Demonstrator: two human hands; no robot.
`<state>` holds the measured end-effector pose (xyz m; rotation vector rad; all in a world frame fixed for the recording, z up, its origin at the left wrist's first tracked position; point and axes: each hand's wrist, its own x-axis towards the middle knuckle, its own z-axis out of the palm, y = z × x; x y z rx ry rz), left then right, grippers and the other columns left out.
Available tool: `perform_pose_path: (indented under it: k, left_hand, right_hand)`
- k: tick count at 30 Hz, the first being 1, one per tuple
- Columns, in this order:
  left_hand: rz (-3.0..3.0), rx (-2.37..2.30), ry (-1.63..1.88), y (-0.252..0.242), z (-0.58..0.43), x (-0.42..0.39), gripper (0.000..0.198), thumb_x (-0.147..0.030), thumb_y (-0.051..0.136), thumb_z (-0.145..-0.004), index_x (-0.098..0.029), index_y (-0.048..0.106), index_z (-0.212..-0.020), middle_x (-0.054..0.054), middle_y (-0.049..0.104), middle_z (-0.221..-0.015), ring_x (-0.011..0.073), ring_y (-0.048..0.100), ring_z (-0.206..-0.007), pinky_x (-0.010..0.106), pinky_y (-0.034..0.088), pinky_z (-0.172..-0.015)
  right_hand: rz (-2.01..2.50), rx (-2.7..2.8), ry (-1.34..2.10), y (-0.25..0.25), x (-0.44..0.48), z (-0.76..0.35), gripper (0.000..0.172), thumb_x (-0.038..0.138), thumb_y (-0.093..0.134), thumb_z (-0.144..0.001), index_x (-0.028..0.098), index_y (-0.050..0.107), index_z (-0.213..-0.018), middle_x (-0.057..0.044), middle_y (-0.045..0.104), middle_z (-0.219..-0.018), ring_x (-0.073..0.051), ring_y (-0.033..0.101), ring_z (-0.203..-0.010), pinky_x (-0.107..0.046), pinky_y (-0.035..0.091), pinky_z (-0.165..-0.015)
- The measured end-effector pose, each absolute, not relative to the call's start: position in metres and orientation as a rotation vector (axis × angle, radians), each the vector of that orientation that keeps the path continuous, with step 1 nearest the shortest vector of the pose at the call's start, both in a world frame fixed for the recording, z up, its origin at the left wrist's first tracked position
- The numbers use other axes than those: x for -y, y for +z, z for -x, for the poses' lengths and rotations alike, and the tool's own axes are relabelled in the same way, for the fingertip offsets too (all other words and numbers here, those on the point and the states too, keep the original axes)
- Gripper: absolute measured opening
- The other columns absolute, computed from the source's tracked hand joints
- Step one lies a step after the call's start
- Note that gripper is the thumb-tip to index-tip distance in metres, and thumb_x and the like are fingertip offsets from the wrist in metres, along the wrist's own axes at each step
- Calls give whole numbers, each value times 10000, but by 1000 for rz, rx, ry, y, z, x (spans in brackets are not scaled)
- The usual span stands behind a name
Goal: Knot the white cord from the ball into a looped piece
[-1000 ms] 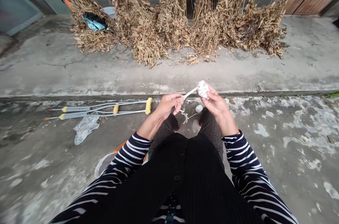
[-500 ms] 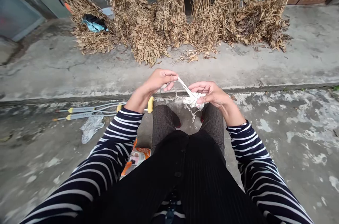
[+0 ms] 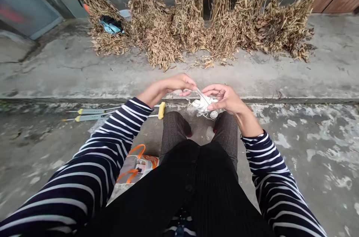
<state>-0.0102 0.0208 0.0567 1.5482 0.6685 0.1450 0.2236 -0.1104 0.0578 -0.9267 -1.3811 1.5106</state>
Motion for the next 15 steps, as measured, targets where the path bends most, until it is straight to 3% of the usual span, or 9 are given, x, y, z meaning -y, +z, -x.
perform_pose_path:
  k: [7,12,15]
  left_hand:
    - [-1236,-427,-164,-7,-10,35,326,-418,847,-751,-114,730,-777,47,608,-515,114,492,-385,227,350,-394]
    - [-1071,-322,-103,-15,-4,64,434,-524,817,-774,-118,663,-791,38,603,-506,108,489,-368,213,344,-374]
    - [-1023,-314,-45,-22,-4,71,487,-562,833,-750,-110,653,-783,45,621,-535,104,507,-381,207,351,-375]
  right_hand:
    - [1134,1463,1157,47,121,-225,424,267,957,-575,208,821,-973,-48,734,-963,-158,662,-821,-285,579,-686]
    - [1127,1484,965,47,133,-215,281,298,921,-667,231,813,-918,-71,723,-1090,-212,682,-990,-297,575,-712]
    - [1074,1448,992,46,136,-206,288,329,905,-700,227,767,-931,-76,712,-1219,-235,674,-1112,-325,596,-786]
